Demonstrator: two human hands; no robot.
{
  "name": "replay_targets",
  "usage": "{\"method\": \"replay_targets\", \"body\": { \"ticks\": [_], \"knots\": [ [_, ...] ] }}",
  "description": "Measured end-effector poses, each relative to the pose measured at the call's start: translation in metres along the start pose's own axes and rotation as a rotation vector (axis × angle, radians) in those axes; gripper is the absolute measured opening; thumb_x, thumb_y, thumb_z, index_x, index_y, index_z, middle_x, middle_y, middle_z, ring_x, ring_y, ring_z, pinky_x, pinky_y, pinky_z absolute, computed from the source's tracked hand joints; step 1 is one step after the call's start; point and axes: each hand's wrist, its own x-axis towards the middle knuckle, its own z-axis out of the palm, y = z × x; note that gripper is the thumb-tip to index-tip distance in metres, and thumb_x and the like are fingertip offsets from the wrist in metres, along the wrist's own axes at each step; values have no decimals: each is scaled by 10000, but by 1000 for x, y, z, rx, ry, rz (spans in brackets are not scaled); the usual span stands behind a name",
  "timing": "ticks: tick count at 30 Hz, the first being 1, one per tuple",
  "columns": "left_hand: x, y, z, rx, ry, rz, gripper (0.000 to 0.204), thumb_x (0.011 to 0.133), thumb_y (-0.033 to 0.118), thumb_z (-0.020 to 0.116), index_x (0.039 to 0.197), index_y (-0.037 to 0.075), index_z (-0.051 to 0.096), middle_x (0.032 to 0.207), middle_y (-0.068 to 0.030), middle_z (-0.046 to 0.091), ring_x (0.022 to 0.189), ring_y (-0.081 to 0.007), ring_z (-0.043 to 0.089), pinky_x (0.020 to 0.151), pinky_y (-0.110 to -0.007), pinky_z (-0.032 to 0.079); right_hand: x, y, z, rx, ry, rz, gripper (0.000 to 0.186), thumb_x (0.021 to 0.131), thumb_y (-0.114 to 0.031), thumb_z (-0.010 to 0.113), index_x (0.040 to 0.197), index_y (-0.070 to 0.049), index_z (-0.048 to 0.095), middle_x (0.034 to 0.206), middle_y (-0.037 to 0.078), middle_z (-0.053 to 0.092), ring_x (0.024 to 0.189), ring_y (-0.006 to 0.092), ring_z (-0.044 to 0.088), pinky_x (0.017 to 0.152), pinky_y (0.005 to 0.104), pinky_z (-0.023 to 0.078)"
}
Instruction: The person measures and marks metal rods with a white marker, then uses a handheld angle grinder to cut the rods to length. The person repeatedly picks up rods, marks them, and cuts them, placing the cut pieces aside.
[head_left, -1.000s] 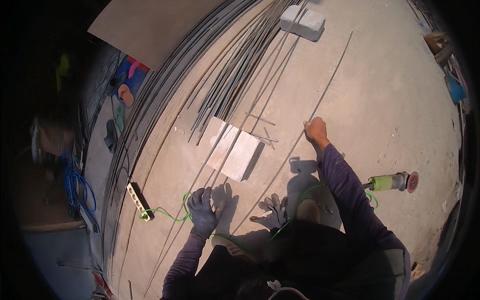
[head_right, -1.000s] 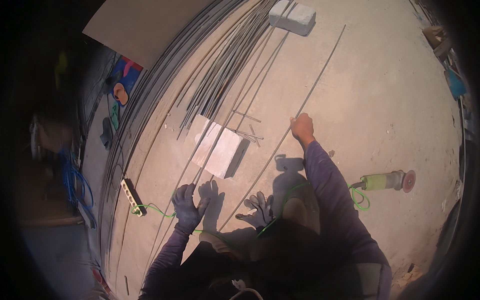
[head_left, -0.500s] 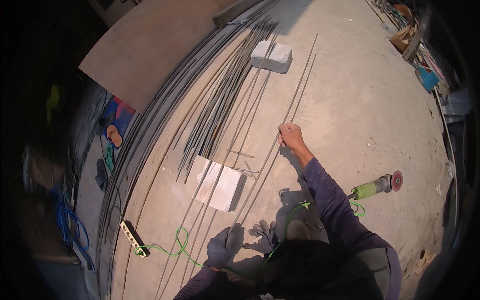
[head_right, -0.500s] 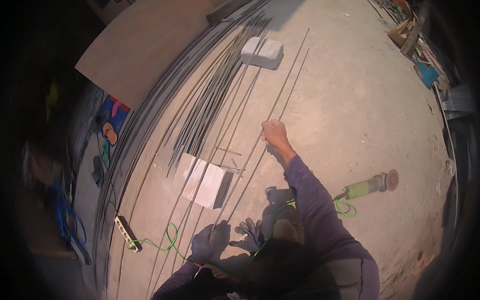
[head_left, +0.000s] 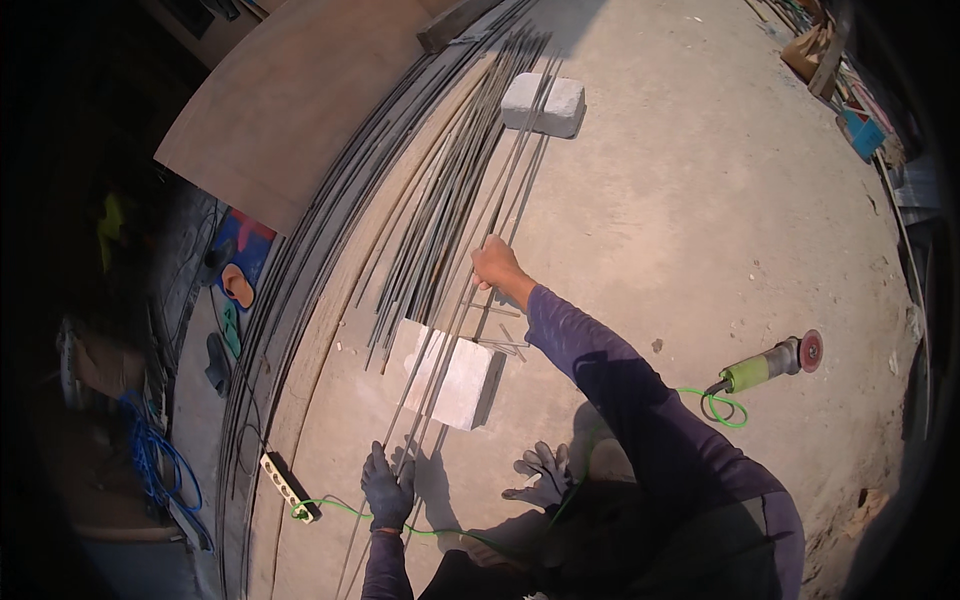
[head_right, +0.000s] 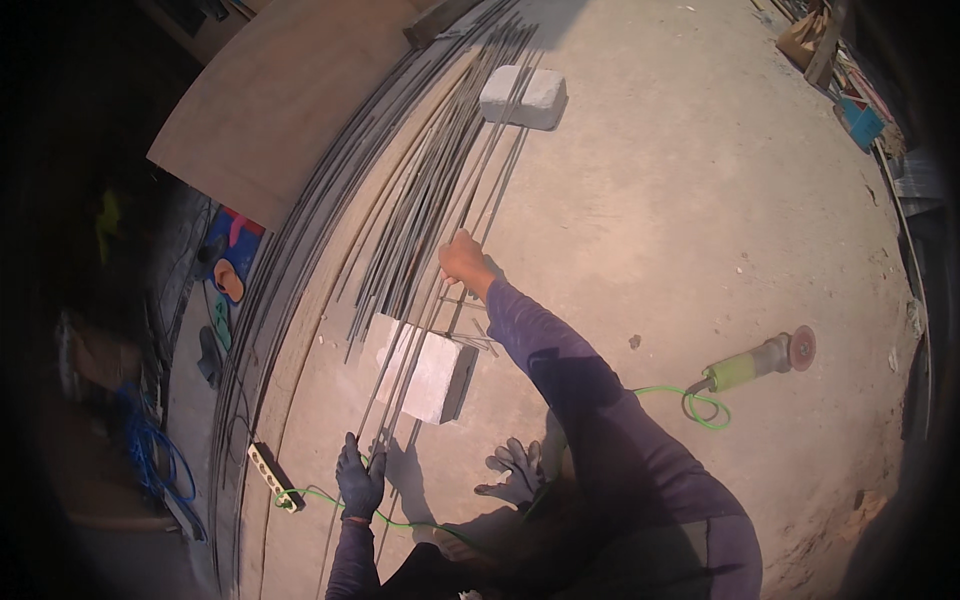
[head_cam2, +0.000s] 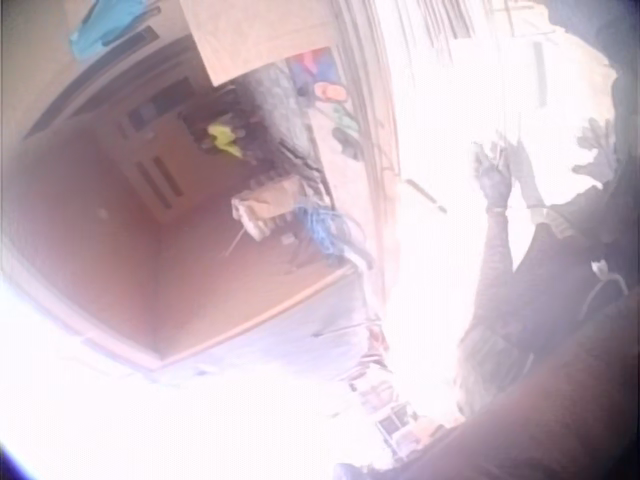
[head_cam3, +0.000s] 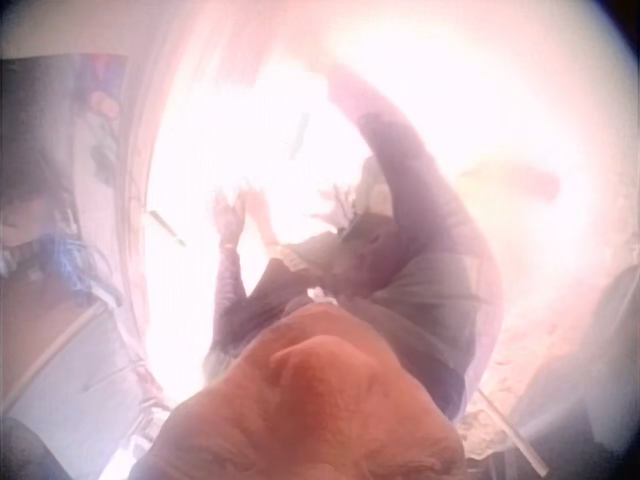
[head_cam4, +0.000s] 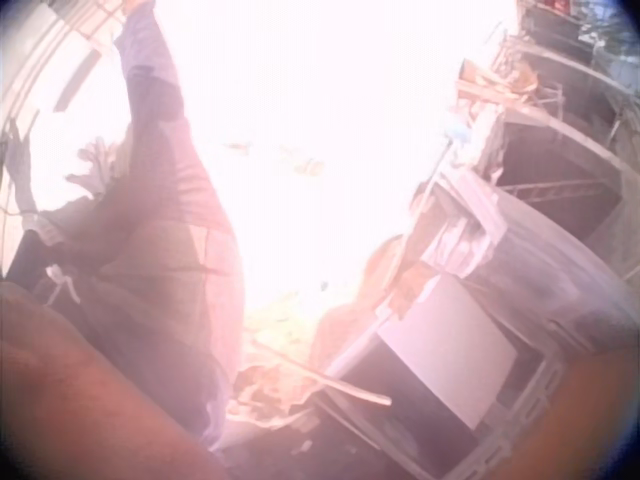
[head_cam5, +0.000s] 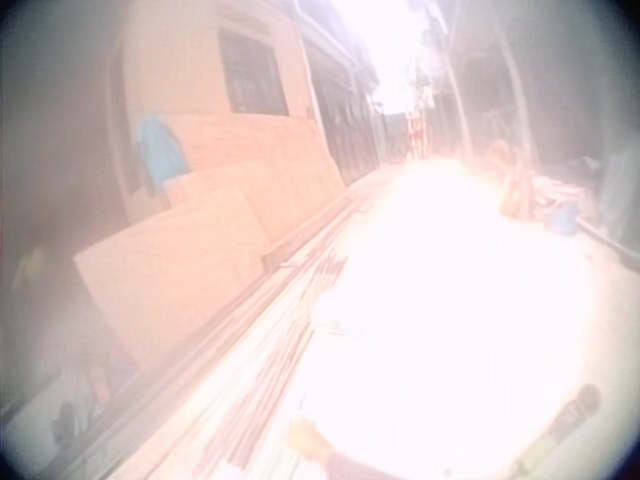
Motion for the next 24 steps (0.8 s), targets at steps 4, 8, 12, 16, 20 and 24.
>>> {"method": "replay_targets", "body": {
  "ticks": [4,8,12,16,20,24],
  "knots": [
    [-3,-6,6,61,-21,-28,750,951,342,685,1555,10,388,1285,-265,607,1151,-415,586,986,-532,444,4,4,7,-66,4,-11,359,1003,-185,529,1191,117,488,774,205,706,573,281,707,549,388,576],
    [-2,2,5,34,-38,-66,741,954,336,677,1558,18,386,1322,-270,589,1180,-423,570,1019,-542,421,2,1,6,-115,6,-7,395,994,-194,544,1221,125,491,793,226,716,647,318,735,654,430,599],
    [-1,6,3,14,-33,-91,737,959,330,670,1563,24,379,1371,-283,565,1233,-445,542,1062,-555,391,4,6,9,-131,43,-34,390,998,-211,544,1201,120,504,858,268,716,746,374,745,758,468,597],
    [-2,6,2,-34,-47,-125,770,942,374,681,1560,24,383,1420,-296,521,1306,-481,483,1115,-572,341,9,10,12,-135,53,-21,402,1002,-232,547,1198,117,514,955,315,711,838,413,744,816,494,585],
    [2,13,0,-39,-53,-105,735,963,347,662,1563,28,382,1431,-318,526,1332,-493,480,1117,-578,351,29,24,11,-264,137,-139,285,1026,-222,543,1020,60,506,681,161,672,540,249,683,523,386,551],
    [-2,11,0,-15,-35,-113,732,961,353,665,1561,32,393,1421,-331,526,1322,-495,487,1113,-580,354,18,8,11,-224,67,-101,315,1018,-234,563,1065,74,517,788,214,681,665,313,696,652,427,549]
  ]
}}
